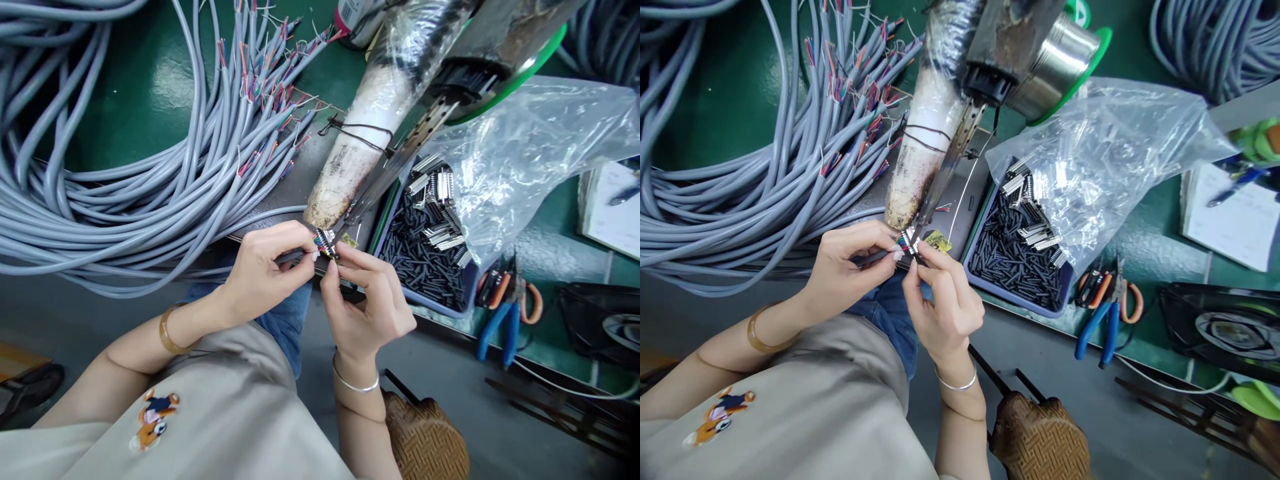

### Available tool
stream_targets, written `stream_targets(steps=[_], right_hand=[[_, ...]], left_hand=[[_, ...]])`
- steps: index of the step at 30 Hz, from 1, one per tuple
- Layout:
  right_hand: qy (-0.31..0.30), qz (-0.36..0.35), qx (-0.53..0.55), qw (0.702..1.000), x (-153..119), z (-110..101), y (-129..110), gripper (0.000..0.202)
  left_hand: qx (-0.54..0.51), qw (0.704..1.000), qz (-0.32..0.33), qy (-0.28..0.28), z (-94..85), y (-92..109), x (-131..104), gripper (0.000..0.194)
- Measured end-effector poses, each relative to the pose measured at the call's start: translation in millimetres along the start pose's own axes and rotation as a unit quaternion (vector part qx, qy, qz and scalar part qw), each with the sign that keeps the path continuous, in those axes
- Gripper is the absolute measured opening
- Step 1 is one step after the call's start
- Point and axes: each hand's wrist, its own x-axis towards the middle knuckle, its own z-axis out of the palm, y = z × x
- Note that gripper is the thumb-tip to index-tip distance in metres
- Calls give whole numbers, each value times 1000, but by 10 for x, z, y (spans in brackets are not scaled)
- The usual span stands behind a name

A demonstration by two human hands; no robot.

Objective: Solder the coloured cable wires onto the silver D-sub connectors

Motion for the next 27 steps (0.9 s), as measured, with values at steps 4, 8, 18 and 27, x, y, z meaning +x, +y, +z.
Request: stream_targets(steps=[4, 8, 18, 27], right_hand=[[-17, -15, -9, 1000, -38, -17, 27, 19], [-12, -30, -23, 999, -73, -37, 32, 20], [51, -62, -30, 996, -151, -38, 36, 24], [69, -49, -29, 996, -227, -29, 66, 24]], left_hand=[[5, 1000, -12, -3, 11, -39, -34, 11], [-12, 1000, -14, -10, 16, -36, -62, 10], [-76, 991, -107, -13, -1, -14, -229, 19], [-87, 985, -143, -32, -38, -23, -283, 12]])
